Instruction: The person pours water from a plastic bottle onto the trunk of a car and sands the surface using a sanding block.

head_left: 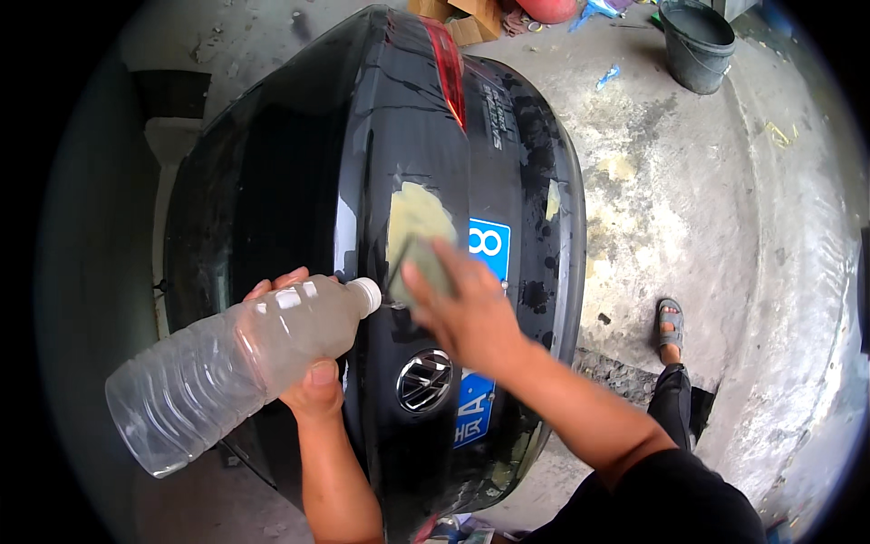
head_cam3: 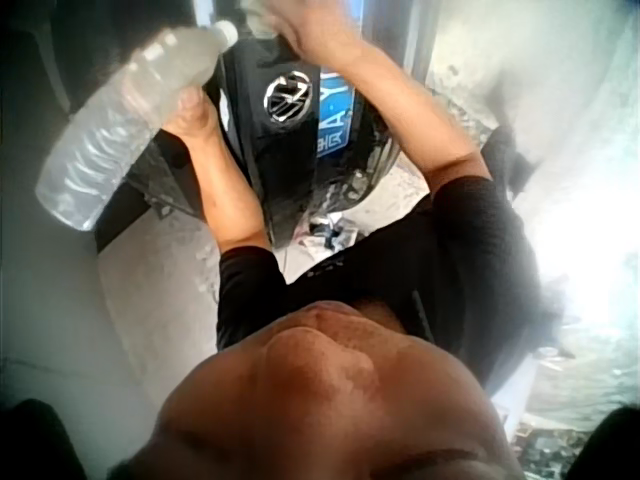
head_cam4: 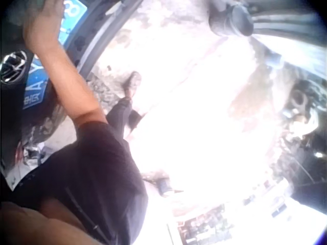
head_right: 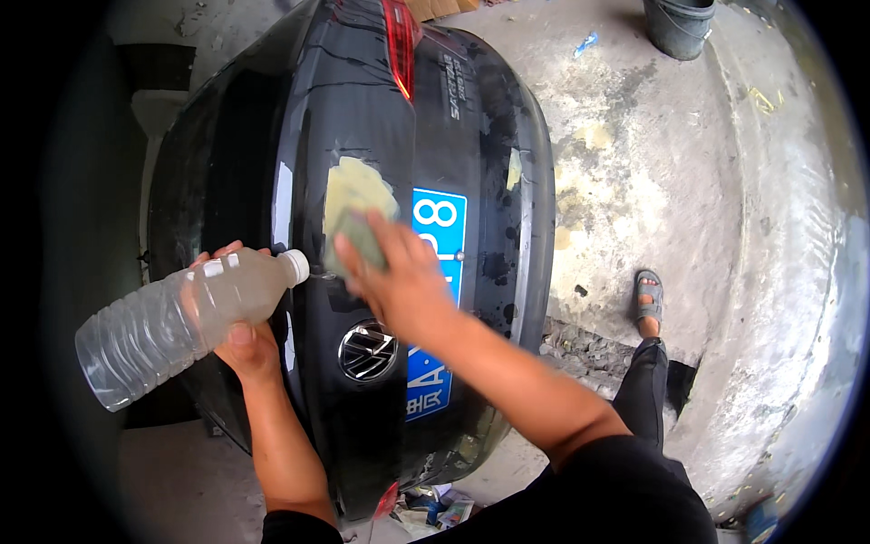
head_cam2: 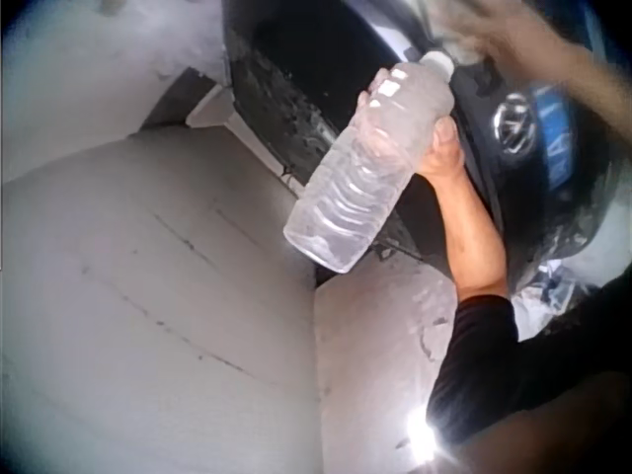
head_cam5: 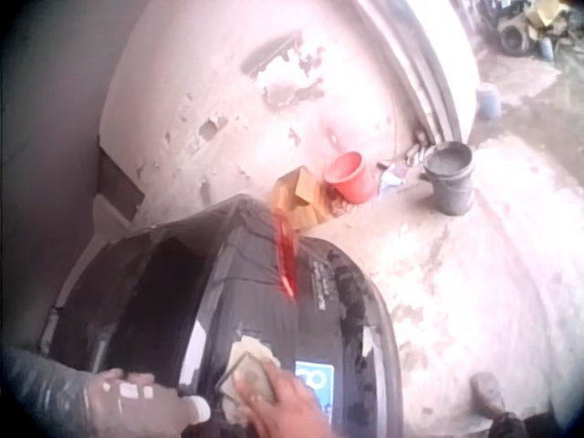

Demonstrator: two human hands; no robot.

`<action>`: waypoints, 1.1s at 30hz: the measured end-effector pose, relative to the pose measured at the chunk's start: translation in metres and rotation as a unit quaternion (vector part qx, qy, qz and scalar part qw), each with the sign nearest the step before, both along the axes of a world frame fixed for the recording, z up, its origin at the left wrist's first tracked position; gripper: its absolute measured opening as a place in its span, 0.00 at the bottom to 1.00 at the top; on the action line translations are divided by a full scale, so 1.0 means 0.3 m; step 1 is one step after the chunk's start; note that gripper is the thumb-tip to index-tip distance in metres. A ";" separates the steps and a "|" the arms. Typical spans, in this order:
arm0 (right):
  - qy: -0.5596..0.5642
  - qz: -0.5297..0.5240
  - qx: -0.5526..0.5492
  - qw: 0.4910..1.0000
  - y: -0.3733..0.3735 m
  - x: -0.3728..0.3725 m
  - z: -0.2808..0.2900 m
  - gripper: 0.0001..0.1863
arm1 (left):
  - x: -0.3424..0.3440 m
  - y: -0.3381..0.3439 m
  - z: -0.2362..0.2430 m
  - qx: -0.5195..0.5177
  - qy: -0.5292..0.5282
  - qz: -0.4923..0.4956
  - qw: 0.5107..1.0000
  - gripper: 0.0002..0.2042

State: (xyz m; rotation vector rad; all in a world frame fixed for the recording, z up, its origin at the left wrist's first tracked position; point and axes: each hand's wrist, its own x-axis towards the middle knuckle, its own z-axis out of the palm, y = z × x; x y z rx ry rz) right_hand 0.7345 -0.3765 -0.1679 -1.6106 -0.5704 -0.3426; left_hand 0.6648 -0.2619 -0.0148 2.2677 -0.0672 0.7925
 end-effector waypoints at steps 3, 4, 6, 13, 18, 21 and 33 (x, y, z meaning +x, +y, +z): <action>0.022 -0.020 -0.006 1.000 0.010 0.037 -0.014 0.34 | 0.011 -0.004 -0.014 -0.001 -0.006 -0.013 1.000 0.52; 0.024 -0.013 -0.005 1.000 0.015 0.017 -0.023 0.35 | 0.010 0.004 -0.012 -0.003 -0.008 -0.018 1.000 0.52; 0.005 0.044 0.011 0.999 -0.031 -0.172 -0.027 0.36 | -0.004 0.010 -0.002 -0.011 0.006 -0.018 1.000 0.52; 0.005 -0.027 0.013 1.000 0.014 0.112 -0.008 0.36 | 0.012 -0.009 -0.007 -0.003 0.003 -0.016 1.000 0.52; -0.022 0.079 0.061 0.995 -0.025 -0.126 -0.043 0.37 | -0.002 -0.007 0.007 -0.005 -0.005 0.001 1.000 0.54; -0.037 0.079 0.011 0.996 -0.048 -0.113 -0.039 0.35 | -0.005 -0.014 -0.001 -0.015 -0.005 0.007 1.000 0.56; -0.066 0.099 0.029 0.993 -0.056 -0.068 -0.072 0.29 | -0.006 -0.007 -0.001 0.000 0.000 0.016 1.000 0.56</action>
